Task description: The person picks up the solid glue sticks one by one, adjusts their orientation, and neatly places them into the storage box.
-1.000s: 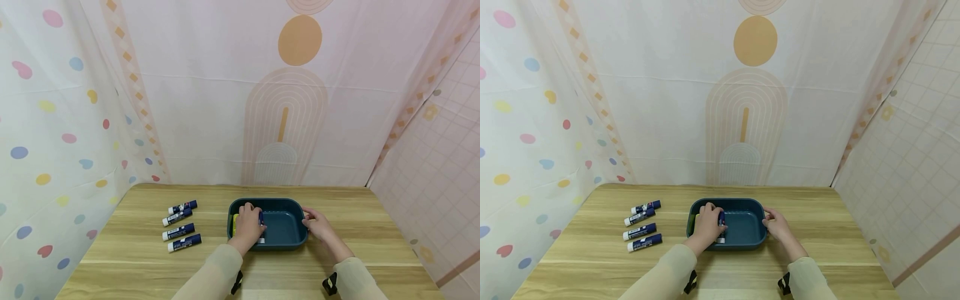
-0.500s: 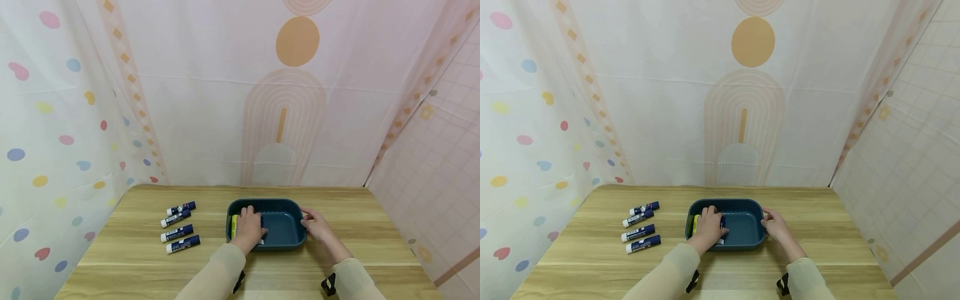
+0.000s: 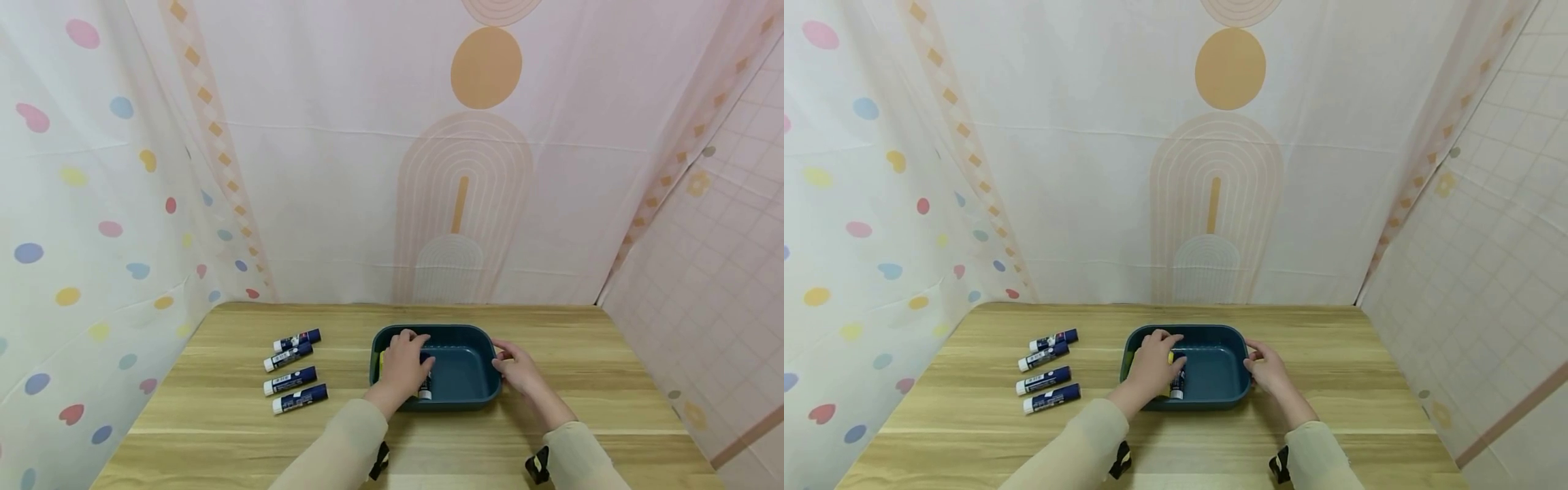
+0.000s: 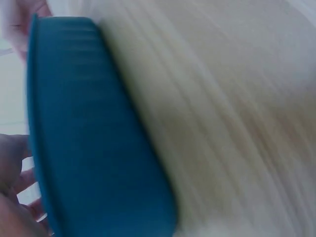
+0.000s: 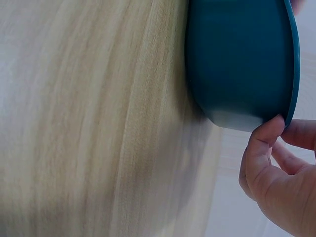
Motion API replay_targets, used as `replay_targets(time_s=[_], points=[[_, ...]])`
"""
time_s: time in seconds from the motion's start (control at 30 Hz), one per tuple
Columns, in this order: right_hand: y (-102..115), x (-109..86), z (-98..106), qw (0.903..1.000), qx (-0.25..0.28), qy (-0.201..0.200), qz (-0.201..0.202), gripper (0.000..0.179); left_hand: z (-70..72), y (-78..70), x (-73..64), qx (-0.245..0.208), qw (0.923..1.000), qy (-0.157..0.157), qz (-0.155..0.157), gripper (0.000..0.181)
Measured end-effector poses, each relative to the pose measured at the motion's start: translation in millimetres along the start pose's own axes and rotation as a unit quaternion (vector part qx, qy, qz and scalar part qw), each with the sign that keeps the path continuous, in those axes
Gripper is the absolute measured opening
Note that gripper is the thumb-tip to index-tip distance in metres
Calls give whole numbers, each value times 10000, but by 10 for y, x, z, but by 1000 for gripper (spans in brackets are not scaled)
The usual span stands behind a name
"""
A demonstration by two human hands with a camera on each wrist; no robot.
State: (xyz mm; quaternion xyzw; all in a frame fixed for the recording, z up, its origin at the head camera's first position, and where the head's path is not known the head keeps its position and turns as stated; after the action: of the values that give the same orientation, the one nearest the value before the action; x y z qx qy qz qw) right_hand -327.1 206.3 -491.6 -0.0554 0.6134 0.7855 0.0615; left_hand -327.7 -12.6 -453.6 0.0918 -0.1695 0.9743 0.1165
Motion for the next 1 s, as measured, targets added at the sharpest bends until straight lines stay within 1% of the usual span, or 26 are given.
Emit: replay_targets(time_s=[0.07,0.17,0.27,0.33,0.4,0.5,0.6,0.67,0.83,0.9,1.0], points=[[1,2,2,10000,-24,-15,29,43,91,21,-16,-180,9996,-100,-203,44],[8,3,1,10000,-21,-15,62,43,214,85,-48,-320,9971,-273,-636,46],[5,5,1,10000,-16,-3,49,43,321,193,-93,-374,9924,-455,-1082,49],[1,3,5,10000,68,-14,-2,43,371,294,-134,-367,9908,-429,-1231,52],[-3,3,9,9999,99,-13,-37,43,411,418,-179,-332,9911,-323,-1251,55],[-1,-4,12,9999,144,-7,-71,44,444,632,-257,-347,9926,-151,-1156,58],[3,-6,6,9999,124,1,-71,44,468,840,-357,-284,9929,-178,-1140,61],[7,-9,-4,9999,116,24,-62,44,488,954,-438,-163,9923,-277,-1197,63],[-2,-3,-10,9999,141,-1,-73,44,557,1160,-633,278,9877,-519,-1446,63],[-5,-1,-7,9998,150,-24,-86,44,568,1246,-691,437,9862,-529,-1505,63],[-11,-2,-5,9998,140,-25,-109,44,575,1382,-767,606,9856,-456,-1512,62]])
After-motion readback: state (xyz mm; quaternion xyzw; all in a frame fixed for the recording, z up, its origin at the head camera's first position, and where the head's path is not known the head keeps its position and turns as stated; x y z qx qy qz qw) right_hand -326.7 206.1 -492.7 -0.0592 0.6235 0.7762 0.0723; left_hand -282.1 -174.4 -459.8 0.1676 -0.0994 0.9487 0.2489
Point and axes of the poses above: each hand's wrist, its own x-axis towards the middle knuckle, its own z-axis out of the back of the hand, y = z × x, the point moved 8 cm from there along x, towards the middle knuckle, and after that the axes turned 8 degrees about x, right-handed, at the moved point
